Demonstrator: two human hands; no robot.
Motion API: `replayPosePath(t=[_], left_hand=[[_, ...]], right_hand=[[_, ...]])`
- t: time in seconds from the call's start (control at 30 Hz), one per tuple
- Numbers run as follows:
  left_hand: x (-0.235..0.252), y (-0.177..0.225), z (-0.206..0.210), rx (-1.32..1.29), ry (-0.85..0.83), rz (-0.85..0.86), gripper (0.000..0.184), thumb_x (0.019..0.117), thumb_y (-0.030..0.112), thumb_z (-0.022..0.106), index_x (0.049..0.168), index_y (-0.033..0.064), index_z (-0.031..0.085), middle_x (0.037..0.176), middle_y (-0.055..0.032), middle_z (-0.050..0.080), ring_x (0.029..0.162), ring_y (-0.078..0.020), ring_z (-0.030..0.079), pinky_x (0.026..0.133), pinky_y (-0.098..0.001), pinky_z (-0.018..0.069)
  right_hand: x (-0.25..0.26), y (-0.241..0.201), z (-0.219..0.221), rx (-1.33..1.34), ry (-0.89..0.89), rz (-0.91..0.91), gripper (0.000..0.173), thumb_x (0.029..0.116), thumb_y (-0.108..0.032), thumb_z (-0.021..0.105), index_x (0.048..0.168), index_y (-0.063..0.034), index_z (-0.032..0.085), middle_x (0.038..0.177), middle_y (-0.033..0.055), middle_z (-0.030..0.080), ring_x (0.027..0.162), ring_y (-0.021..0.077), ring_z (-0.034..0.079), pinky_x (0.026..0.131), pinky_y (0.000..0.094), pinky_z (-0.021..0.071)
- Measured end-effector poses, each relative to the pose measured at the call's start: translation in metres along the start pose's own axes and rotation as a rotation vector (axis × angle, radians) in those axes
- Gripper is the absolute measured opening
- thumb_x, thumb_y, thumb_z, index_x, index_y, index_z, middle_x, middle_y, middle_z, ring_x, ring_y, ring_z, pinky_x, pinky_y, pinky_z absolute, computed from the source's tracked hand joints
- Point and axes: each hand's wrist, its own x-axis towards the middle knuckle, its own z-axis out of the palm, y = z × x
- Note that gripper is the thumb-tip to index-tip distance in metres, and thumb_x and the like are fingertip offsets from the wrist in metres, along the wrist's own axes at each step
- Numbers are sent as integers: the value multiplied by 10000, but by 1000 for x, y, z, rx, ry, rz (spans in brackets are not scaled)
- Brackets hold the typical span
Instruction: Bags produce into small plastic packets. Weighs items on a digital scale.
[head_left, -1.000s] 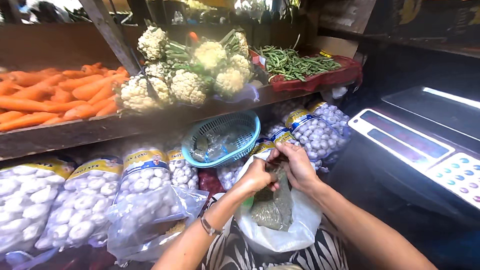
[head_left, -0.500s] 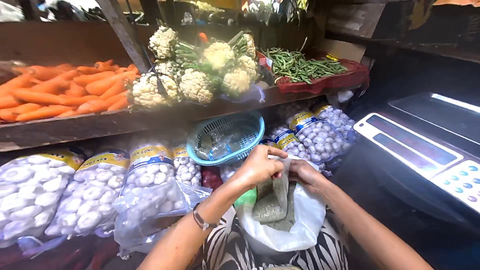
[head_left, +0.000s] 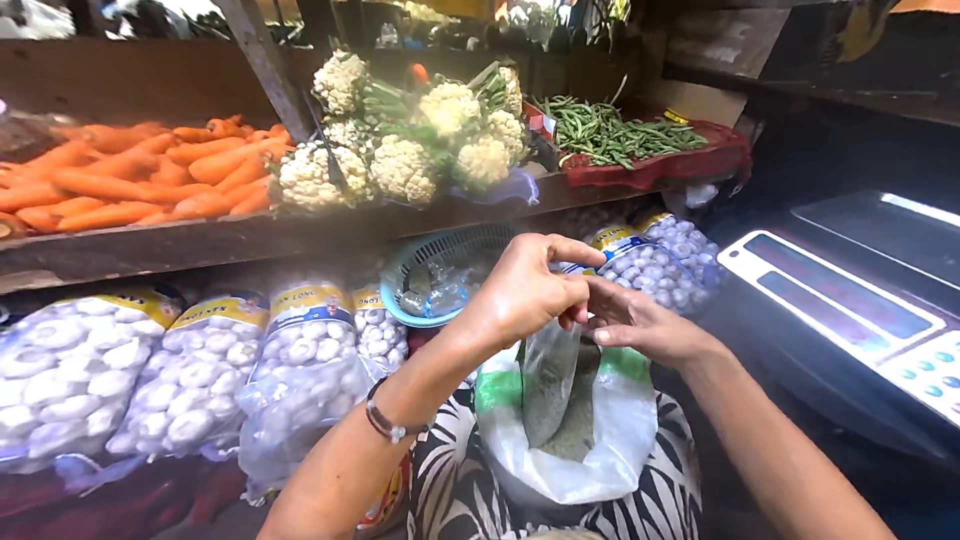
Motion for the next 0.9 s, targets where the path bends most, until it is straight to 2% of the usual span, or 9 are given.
replayPosePath(t=[0.13,0.17,0.23,0.3,0.37,0.47,0.6,0.73,0.9], left_hand=[[-11,-4,5,-25,-33,39,340,876,-166,597,1171,-32,699,945,-102,692,557,-52,570,526,-174,512],[-14,-3,7,-12,-49,50,325,880,-151,601,1163,-25,701,981,-101,687,560,-46,570,523,-170,511],[-19,-1,10,54,-99,69,300,906,-103,595,1170,-2,695,1024,-87,669,574,-37,568,528,-169,516],[-24,0,12,122,-98,79,300,938,-61,571,1202,20,688,940,-69,680,551,-32,562,518,-179,502],[-29,-3,10,115,-34,111,344,943,-66,555,1247,41,675,1054,-70,658,568,-32,562,533,-180,514],[-38,-27,8,-4,183,235,338,953,-19,573,1270,63,657,1108,-46,636,587,-25,561,543,-173,524],[-39,-80,19,-310,356,231,258,964,-10,525,1205,-19,616,778,13,668,646,-51,624,642,-226,553],[-45,-126,41,-248,279,-60,273,963,2,556,1224,-65,602,1066,-85,679,854,-99,675,820,-295,579],[-44,-152,53,-45,246,-23,439,905,94,684,1316,-22,584,1323,-161,609,1166,-199,618,965,-357,527]], right_hand=[[12,6,3,27,-164,29,998,736,-434,871,1506,-77,346,1300,-77,586,989,-17,625,816,168,541],[14,6,5,38,-208,27,968,719,-388,890,1483,-102,370,1255,-111,603,955,-45,627,800,147,543],[17,5,12,77,-249,-16,542,820,-297,848,1272,-208,563,1098,-174,699,914,-69,662,796,141,565],[19,-1,21,2,-137,-38,71,920,-240,733,964,-286,703,827,-219,692,687,-117,594,615,99,496],[18,-12,23,-174,9,-47,105,927,-154,658,840,-206,686,702,-182,625,560,-100,527,519,105,457],[9,-25,14,-289,168,-191,123,917,-103,648,845,-119,747,790,-117,656,632,-60,564,568,122,496],[-5,-33,13,-242,459,-320,117,878,-61,664,863,-149,739,821,-78,682,615,6,614,548,185,557],[-8,-28,6,-372,525,-166,145,874,-15,596,848,-87,719,774,-70,662,536,-11,546,494,174,504],[-14,-35,2,-287,556,-178,184,887,-8,608,829,-152,707,750,-100,677,506,-19,542,472,167,500]])
